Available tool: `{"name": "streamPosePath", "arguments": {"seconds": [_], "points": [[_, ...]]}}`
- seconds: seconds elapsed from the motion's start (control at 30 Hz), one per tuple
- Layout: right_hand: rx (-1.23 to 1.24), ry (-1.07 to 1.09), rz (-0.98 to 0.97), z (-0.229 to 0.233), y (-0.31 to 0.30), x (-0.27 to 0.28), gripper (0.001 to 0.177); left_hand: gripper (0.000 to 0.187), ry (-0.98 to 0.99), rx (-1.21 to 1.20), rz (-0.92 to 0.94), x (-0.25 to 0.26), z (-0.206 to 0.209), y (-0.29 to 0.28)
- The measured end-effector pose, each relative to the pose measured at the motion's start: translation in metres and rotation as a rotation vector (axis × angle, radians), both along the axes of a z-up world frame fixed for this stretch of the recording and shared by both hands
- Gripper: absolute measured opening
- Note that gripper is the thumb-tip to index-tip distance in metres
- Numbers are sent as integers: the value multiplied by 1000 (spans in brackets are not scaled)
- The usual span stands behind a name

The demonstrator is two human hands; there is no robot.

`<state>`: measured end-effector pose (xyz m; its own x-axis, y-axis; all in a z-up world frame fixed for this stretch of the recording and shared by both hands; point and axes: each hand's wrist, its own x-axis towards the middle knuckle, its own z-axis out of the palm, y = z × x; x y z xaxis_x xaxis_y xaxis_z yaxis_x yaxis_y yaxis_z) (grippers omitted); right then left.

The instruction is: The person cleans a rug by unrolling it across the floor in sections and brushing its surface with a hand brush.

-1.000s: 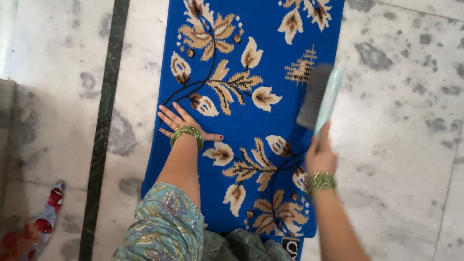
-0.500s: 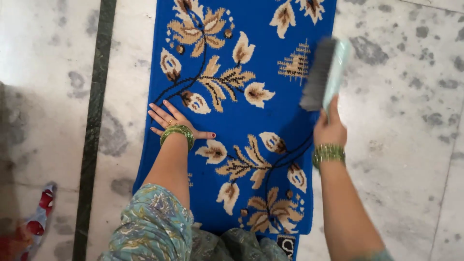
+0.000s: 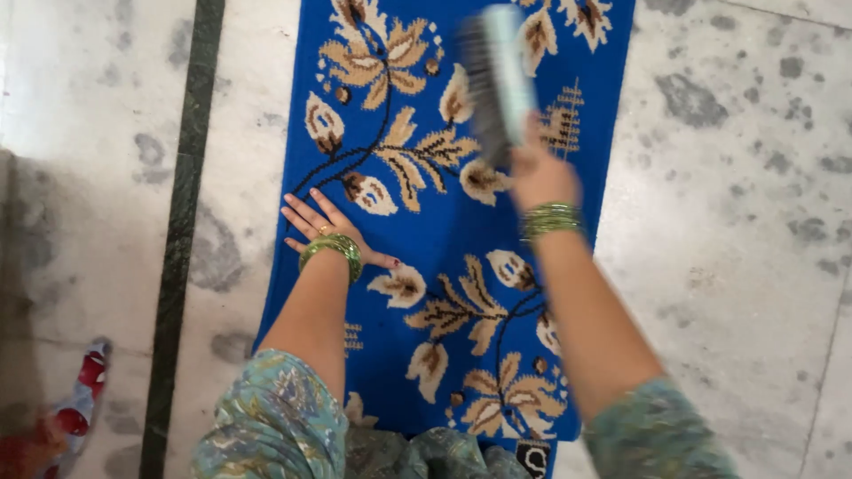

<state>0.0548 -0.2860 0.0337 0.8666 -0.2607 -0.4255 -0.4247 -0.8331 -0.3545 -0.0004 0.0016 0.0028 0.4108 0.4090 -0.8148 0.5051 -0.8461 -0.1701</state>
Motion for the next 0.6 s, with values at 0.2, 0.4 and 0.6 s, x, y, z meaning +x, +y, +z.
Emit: {"name": "streamPosePath", "arguments": {"seconds": [0.2, 0.4, 0.6], "points": [[-67, -166, -258, 15, -22, -133, 60, 188, 7, -38, 3, 3, 8, -1], [127, 210, 286, 4, 150, -92, 64, 184, -103, -40, 34, -5, -6, -1], [6, 79, 0, -3, 47, 71, 56, 184, 72, -79, 31, 8, 18, -4]]}}
